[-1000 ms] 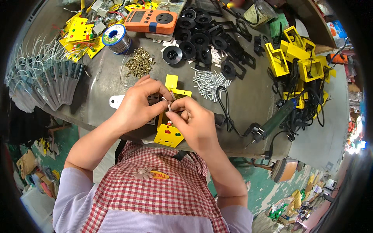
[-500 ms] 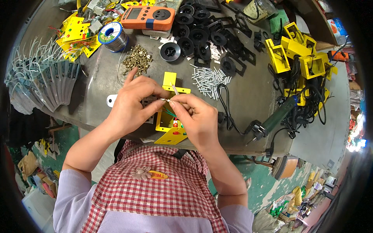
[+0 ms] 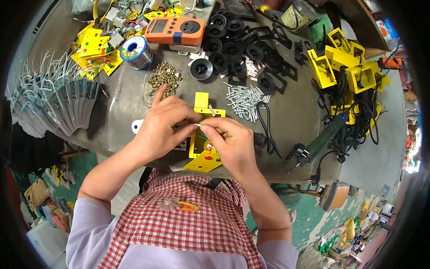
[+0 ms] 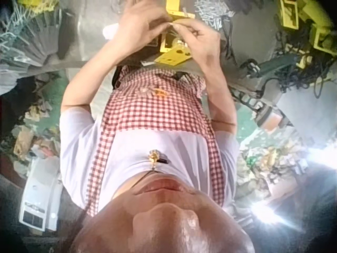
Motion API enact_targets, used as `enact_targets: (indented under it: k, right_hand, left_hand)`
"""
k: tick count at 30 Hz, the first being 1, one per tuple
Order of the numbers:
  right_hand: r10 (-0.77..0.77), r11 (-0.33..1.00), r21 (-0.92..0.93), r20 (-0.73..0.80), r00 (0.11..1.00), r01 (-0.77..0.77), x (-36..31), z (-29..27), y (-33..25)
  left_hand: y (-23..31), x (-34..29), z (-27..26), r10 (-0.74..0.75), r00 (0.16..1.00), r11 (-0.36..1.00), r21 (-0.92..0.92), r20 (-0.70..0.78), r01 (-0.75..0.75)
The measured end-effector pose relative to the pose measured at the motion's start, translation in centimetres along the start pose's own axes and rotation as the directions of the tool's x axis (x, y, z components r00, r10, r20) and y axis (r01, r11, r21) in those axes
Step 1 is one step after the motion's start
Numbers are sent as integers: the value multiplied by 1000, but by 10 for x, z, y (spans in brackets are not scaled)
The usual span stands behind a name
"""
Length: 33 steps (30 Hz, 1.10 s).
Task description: Assembling and soldering wires into a yellow electronic housing component using a soldering iron and an electric screwdriver.
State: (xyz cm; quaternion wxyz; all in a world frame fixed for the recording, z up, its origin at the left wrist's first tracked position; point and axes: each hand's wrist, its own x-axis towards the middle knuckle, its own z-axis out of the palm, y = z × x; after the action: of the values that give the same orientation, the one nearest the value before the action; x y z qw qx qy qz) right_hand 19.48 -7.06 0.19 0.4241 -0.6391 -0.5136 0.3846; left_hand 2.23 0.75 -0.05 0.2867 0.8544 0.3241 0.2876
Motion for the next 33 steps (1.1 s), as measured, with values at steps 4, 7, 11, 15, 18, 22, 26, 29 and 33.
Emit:
enact_targets:
  k: [4, 7, 11, 15, 18, 22, 26, 29, 33]
  right_hand:
    - [196, 977, 61, 99, 976, -203, 3, -9, -6]
    - [268, 963, -11, 177, 947, -271, 10, -18, -9]
    - [188, 979, 55, 117, 975, -196, 9, -13, -5]
    - [109, 992, 45, 98, 989, -114, 6, -8, -3]
    - [116, 993, -25, 88, 989, -115, 6, -6, -6]
    - [115, 993, -23, 98, 989, -113, 6, -10, -5]
    - [187, 982, -26, 141, 972, -185, 10, -15, -4]
    - [164, 981, 83, 140, 976, -177, 5, -16, -7]
    - [160, 985, 41, 121, 980, -166, 8, -15, -1]
  left_hand:
    - [2, 0, 0, 18, 1000, 1000, -5, 0, -18]
    - [0, 1, 2, 126, 992, 988, 98, -30, -122]
    - [-1, 3, 3, 177, 984, 978, 112, -5, -175]
    - [-1, 3, 3, 132, 991, 991, 38, -21, -131]
    - [-3, 1, 3, 168, 985, 984, 61, -33, -166]
    - [0, 1, 5, 227, 972, 957, 199, -69, -209]
    - [-6, 5, 9, 205, 977, 972, 130, -60, -196]
    - [3, 2, 2, 248, 966, 955, 185, -66, -233]
    - [3, 7, 5, 192, 980, 969, 171, -54, -180]
